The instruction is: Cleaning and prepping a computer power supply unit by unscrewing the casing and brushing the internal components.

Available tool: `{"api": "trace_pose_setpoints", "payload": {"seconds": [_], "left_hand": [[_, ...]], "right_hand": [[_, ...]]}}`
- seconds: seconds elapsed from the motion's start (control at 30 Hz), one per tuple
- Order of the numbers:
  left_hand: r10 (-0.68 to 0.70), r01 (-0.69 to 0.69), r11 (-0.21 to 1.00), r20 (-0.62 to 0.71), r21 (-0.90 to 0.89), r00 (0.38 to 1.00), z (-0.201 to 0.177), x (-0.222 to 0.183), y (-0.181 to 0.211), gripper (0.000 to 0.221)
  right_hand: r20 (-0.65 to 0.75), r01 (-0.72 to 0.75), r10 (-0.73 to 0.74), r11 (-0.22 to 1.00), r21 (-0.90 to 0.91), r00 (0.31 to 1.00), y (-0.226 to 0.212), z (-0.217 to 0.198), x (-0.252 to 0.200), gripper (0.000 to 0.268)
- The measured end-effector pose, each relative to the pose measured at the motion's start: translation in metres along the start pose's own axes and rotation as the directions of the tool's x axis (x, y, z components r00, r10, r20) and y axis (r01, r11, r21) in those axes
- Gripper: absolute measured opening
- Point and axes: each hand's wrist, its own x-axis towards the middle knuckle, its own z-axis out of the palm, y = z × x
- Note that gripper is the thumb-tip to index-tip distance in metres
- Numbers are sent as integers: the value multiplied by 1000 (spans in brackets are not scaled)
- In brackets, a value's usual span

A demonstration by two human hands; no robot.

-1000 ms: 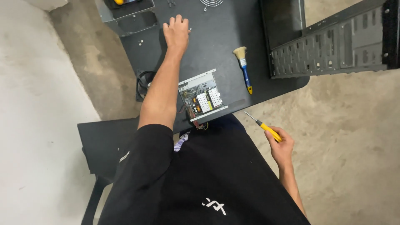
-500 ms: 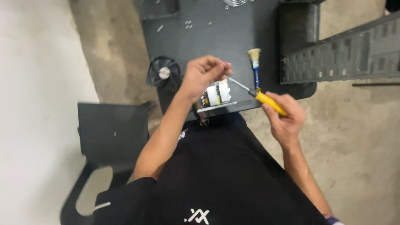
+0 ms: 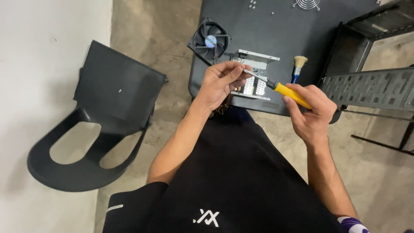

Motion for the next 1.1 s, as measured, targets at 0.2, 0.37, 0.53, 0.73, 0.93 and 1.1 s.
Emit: {"api": "trace_pose_setpoints", "payload": {"seconds": [0.2,0.37,0.53,0.73,0.93,1.1], "left_hand": [[77,-68,991,-73,117,994,-19,-18,-16,16],[39,-24,995,-168,93,985,-46,-37,-38,16],[-4,15,999,-239,43,971,-67,-60,-57,18],[141,-33,875,-188,484,972,-85,-59,-47,5],[234,-139,913,-213,383,949,-117,-43,-63,22],[-87,91,996,-271,1,959,-148,-26,-81,17]], "right_hand": [[95,61,-53,995,-77,994,5,3,-8,18],[156,119,-96,982,-144,983,15,13,-28,19],[271,206,-138,949,-240,953,22,17,-39,22],[344,95,-12,970,-225,939,33,40,-29,16],[406,147,-41,962,-232,913,23,67,-16,21],[205,-247,276,956,-159,939,25,78,-33,18]]}}
